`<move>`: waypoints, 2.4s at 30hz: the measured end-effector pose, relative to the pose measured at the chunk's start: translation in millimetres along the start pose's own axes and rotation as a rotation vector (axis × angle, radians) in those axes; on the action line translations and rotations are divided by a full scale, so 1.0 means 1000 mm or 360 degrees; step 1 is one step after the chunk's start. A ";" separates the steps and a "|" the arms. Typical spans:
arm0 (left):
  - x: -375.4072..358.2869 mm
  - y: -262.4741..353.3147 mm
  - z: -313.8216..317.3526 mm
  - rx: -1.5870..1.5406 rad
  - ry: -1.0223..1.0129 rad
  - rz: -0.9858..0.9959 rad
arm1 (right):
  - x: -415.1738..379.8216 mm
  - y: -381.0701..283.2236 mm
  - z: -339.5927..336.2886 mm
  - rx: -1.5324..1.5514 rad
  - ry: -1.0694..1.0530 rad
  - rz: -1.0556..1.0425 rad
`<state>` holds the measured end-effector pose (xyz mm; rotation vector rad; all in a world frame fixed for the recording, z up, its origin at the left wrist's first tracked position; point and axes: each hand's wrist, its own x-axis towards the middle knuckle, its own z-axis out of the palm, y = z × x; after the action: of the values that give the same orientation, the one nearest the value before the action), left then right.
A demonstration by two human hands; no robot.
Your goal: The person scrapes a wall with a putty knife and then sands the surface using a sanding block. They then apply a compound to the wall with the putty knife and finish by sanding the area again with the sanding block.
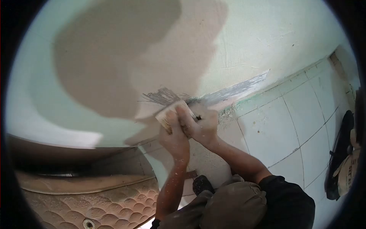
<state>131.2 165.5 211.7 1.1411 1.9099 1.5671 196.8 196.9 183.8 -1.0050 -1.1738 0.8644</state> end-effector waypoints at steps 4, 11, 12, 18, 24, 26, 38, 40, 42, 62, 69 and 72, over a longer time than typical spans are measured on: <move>0.014 0.036 -0.013 -0.0352 -0.0113 -0.0057 | 0.014 -0.044 0.002 0.0088 -0.0029 0.0130; 0.005 0.000 0.003 -0.0023 -0.0029 0.0092 | 0.001 -0.011 -0.004 0.0027 0.0056 0.0046; 0.008 0.000 0.001 -0.0021 -0.0032 0.0089 | 0.004 -0.011 -0.003 0.0026 0.0057 0.0050; 0.010 0.013 -0.006 -0.0315 -0.0130 -0.0053 | 0.009 -0.033 -0.006 -0.0016 -0.0055 0.0109; 0.023 0.027 -0.008 -0.0372 -0.0003 0.0263 | 0.023 -0.056 0.002 -0.0147 0.0028 -0.0175; 0.024 0.030 -0.014 -0.0478 -0.0070 0.0216 | 0.020 -0.055 0.004 -0.0124 0.0001 -0.0124; 0.029 0.042 -0.018 -0.0731 -0.0251 0.0219 | 0.029 -0.066 0.002 -0.0122 -0.0045 -0.0142; 0.022 0.028 -0.018 -0.0566 -0.0210 0.0098 | 0.024 -0.059 0.001 -0.0091 -0.0088 -0.0095; 0.010 0.008 -0.012 -0.0410 -0.0167 -0.0006 | 0.009 -0.030 0.000 -0.0105 0.0030 -0.0144; 0.020 0.039 -0.008 -0.0543 -0.0179 0.0204 | 0.029 -0.050 -0.005 0.0159 -0.0145 -0.0036; 0.011 0.016 0.003 0.0002 0.0049 0.0124 | 0.021 -0.031 -0.007 0.0036 -0.0126 -0.0122; 0.019 0.037 -0.008 -0.0331 -0.0130 0.0399 | 0.028 -0.053 -0.002 0.0054 -0.0109 -0.0010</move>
<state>126.1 176.7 252.5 1.3693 1.5575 1.7711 205.3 205.2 243.0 -0.9496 -1.2156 0.9170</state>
